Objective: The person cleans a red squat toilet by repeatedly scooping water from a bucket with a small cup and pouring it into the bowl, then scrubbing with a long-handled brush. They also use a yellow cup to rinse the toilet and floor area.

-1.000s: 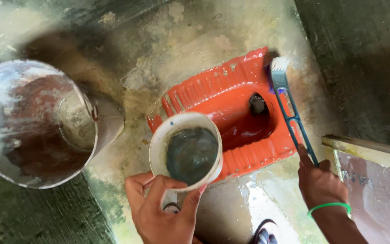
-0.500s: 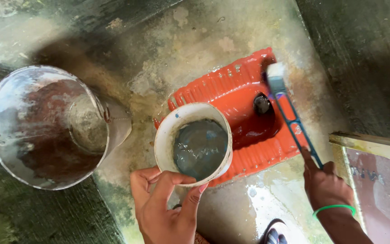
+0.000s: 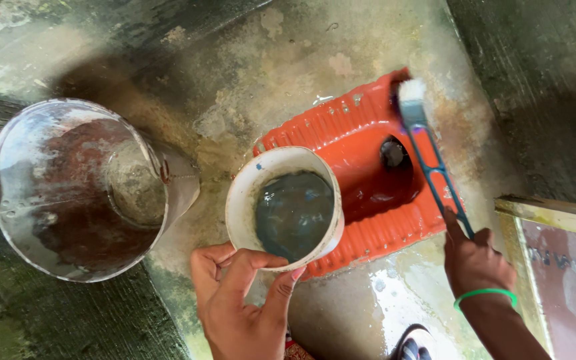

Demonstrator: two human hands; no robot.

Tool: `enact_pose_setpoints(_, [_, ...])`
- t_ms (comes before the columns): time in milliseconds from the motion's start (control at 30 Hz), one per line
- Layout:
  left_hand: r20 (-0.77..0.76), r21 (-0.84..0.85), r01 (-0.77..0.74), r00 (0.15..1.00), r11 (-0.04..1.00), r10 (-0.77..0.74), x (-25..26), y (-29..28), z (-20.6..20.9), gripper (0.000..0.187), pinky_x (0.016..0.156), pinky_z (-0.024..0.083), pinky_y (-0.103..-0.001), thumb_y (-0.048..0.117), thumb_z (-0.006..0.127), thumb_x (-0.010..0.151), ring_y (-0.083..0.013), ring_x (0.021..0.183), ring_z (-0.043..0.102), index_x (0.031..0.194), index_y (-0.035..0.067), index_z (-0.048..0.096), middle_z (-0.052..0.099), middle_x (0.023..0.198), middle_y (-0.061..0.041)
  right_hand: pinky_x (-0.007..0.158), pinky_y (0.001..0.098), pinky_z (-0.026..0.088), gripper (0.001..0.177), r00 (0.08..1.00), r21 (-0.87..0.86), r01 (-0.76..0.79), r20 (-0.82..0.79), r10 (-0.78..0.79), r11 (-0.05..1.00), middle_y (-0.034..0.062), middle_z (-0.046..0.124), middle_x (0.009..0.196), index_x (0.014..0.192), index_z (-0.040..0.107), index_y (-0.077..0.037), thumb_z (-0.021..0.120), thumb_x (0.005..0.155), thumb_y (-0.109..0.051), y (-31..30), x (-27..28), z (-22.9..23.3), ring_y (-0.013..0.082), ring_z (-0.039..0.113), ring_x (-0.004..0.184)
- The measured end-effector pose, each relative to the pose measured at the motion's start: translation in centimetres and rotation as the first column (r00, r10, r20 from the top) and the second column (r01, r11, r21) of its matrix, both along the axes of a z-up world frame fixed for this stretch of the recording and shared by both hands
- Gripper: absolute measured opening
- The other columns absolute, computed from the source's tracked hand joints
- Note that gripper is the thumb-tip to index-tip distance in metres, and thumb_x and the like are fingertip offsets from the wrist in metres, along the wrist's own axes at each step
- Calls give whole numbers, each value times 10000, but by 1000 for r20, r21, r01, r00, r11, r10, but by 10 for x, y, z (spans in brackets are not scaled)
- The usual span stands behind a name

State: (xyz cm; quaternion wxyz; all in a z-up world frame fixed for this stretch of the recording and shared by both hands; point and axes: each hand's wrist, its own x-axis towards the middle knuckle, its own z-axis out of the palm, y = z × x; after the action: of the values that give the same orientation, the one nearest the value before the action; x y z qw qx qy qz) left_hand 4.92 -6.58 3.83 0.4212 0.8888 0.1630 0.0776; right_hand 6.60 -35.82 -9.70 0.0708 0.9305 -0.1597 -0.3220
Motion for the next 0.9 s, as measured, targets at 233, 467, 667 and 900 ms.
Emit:
enact_pose_setpoints(233, [35, 15, 9, 999, 1000, -10, 0, 0, -3, 224, 884, 471, -353, 159, 898, 700, -220, 1012, 577, 881, 133, 769, 557, 1047, -85, 766, 537, 613, 511, 989, 68, 39, 136, -48, 997, 233, 642, 1218, 1568, 357, -529, 434, 1066, -469, -13, 64, -48, 427, 735, 911])
enact_pose_setpoints(467, [19, -33, -23, 1000, 999, 24, 0, 0, -7, 230, 871, 489, -347, 154, 888, 679, -216, 986, 600, 878, 139, 773, 575, 1013, -74, 748, 520, 656, 545, 980, 49, 190, 47, -192, 981, 251, 678, 1149, 1616, 336, -526, 413, 1087, -420, -14, -38, -36, 405, 766, 903])
enact_pose_setpoints(667, [21, -45, -2, 1000, 999, 3, -2, -6, -6, 226, 881, 492, -343, 153, 887, 697, -212, 992, 608, 893, 145, 775, 572, 1011, -73, 784, 573, 588, 557, 967, 92, 135, 203, -152, 987, 288, 656, 1147, 1572, 392, -436, 497, 1029, -379, -33, 7, -58, 478, 701, 959])
enact_pose_setpoints(900, [13, -47, -1, 1000, 999, 2, -2, -15, -4, 222, 884, 494, -348, 147, 877, 688, -219, 1003, 614, 888, 150, 782, 587, 1030, -86, 831, 572, 578, 499, 966, 87, 158, 195, -172, 984, 244, 674, 1172, 1515, 455, -454, 495, 1022, -387, -63, 43, -39, 463, 694, 1005])
